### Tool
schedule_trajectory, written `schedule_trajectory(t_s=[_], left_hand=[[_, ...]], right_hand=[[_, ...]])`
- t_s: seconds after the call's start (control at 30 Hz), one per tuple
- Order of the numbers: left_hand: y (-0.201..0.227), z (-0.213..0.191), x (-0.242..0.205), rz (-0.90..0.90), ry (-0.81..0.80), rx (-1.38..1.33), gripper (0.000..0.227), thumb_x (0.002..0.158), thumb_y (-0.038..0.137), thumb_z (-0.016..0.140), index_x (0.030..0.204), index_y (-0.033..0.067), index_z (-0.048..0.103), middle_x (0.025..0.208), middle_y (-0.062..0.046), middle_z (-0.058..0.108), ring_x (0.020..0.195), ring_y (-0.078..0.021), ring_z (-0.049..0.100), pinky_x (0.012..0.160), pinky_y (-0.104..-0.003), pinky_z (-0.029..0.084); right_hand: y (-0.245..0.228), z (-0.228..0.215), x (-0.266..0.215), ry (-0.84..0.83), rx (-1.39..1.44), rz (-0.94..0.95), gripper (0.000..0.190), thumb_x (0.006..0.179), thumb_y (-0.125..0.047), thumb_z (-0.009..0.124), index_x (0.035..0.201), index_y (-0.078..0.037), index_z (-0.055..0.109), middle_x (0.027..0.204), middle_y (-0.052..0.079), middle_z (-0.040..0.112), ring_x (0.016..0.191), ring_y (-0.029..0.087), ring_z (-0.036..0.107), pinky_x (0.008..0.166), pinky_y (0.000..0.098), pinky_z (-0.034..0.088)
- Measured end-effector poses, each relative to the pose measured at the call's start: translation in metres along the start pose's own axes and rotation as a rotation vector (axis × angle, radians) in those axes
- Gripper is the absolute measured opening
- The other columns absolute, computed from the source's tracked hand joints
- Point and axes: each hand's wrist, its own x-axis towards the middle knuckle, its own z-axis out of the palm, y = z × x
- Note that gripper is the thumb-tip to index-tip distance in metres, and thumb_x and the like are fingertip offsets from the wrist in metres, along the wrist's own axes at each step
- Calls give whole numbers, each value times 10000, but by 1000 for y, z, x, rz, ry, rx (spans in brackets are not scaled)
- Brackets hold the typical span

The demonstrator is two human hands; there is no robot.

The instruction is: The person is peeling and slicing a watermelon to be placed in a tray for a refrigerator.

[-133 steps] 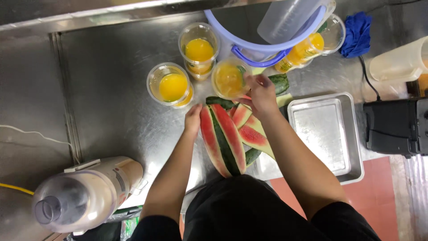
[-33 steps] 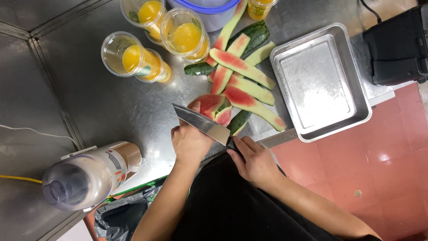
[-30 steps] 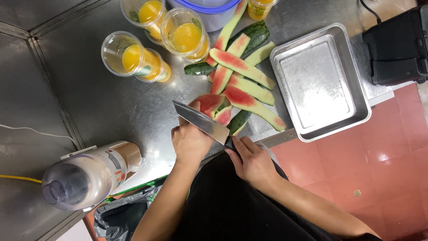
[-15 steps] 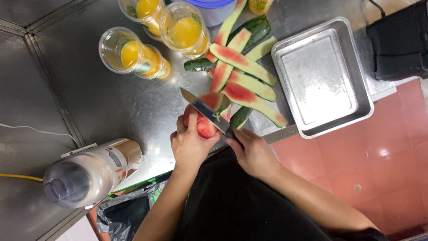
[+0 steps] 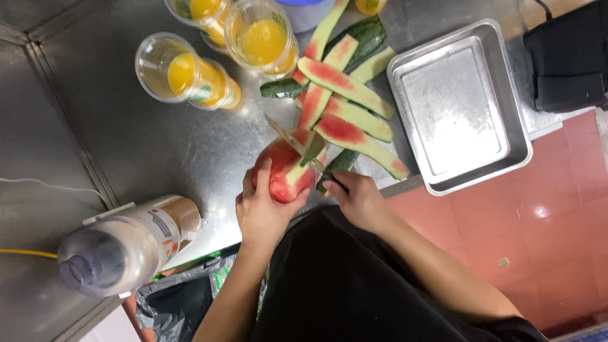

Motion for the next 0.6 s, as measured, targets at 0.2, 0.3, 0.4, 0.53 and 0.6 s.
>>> schedule_trajectory(t_s=[0.2, 0.3, 0.4, 0.53, 0.6], left_hand=[[-1, -2, -4, 37, 67, 5, 941, 612, 528, 908, 1365, 114, 527, 1272, -235, 620, 987, -396, 709, 777, -501, 577], [-1, -5, -3, -55, -6, -28, 914, 652, 521, 908, 1382, 124, 527, 1270, -197, 643, 965, -396, 704, 791, -501, 581], [-4, 0, 0, -6, 52, -11, 935, 618, 509, 905, 1375, 111, 529, 1263, -216, 628, 981, -400, 702, 799, -506, 579], [-9, -6, -4, -58, 11, -45, 917, 641, 497, 910, 1387, 114, 539, 1266, -197, 627, 997, -408, 693, 798, -496, 580], [-15, -8, 4, -82, 4, -69, 893, 669, 482, 907, 1403, 128, 541, 1280, -166, 641, 1006, -399, 694, 815, -492, 582]], right_hand=[[14, 9, 6, 28, 12, -98, 237, 973, -218, 657, 1011, 15, 684, 831, 211, 675, 755, 410, 652, 656, 436, 515], [31, 15, 20, 24, 19, -52, 245, 977, -229, 664, 993, 14, 700, 816, 219, 673, 720, 408, 646, 647, 428, 514], [46, 15, 33, 5, 17, 20, 251, 958, -237, 671, 1002, 5, 722, 790, 229, 671, 669, 408, 636, 627, 428, 507], [86, 27, 35, -20, 1, 49, 274, 969, -263, 680, 1013, 5, 720, 800, 245, 672, 674, 400, 640, 640, 424, 510], [103, 29, 49, -15, -10, 26, 282, 971, -275, 682, 1030, -2, 721, 808, 247, 676, 689, 390, 657, 652, 419, 517]])
